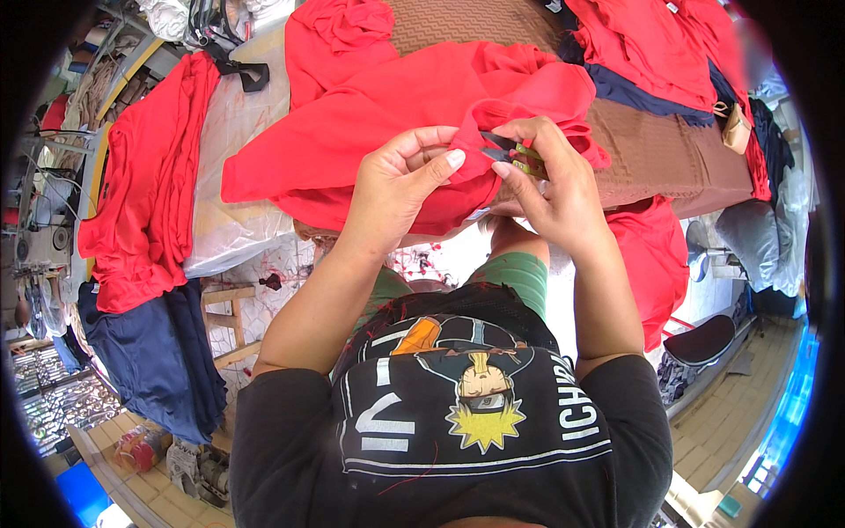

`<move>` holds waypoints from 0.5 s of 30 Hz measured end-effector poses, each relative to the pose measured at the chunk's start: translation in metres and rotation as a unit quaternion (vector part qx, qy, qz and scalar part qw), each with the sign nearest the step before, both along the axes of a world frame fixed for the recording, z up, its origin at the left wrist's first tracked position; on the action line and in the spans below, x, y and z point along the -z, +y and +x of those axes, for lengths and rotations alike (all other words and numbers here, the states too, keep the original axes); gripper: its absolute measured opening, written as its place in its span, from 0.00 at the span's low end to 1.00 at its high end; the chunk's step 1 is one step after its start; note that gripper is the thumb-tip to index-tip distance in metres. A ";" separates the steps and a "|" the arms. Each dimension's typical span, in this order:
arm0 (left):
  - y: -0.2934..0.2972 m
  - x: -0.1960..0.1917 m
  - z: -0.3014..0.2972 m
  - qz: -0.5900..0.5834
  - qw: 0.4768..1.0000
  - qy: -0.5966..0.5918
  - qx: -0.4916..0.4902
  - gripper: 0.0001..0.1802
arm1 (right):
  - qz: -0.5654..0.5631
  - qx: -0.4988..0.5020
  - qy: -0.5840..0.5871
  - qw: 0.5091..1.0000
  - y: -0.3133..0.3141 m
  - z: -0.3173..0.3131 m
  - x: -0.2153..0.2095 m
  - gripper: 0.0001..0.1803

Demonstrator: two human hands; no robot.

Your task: The person uses small shears to trim excess thread from the neck and seams of red shirts, handling each garment individually on a table.

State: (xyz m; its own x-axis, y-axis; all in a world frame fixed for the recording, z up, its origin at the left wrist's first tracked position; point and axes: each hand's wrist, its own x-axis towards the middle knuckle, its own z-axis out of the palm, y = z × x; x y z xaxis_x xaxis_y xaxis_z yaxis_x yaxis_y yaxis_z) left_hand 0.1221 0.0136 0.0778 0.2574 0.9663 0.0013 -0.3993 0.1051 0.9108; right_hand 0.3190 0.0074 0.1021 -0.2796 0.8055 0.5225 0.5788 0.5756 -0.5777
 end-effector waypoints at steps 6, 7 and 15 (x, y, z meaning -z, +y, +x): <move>0.000 0.003 -0.001 -0.007 1.000 0.005 0.005 0.17 | 0.087 -0.015 -0.078 0.993 0.002 0.000 -0.005 0.15; 0.001 0.003 -0.001 -0.009 1.000 0.008 0.005 0.17 | 0.090 -0.013 -0.082 0.993 0.002 -0.001 -0.005 0.15; -0.001 0.001 0.002 -0.005 1.000 0.029 0.005 0.16 | 0.105 0.006 -0.112 0.988 0.003 -0.001 -0.001 0.12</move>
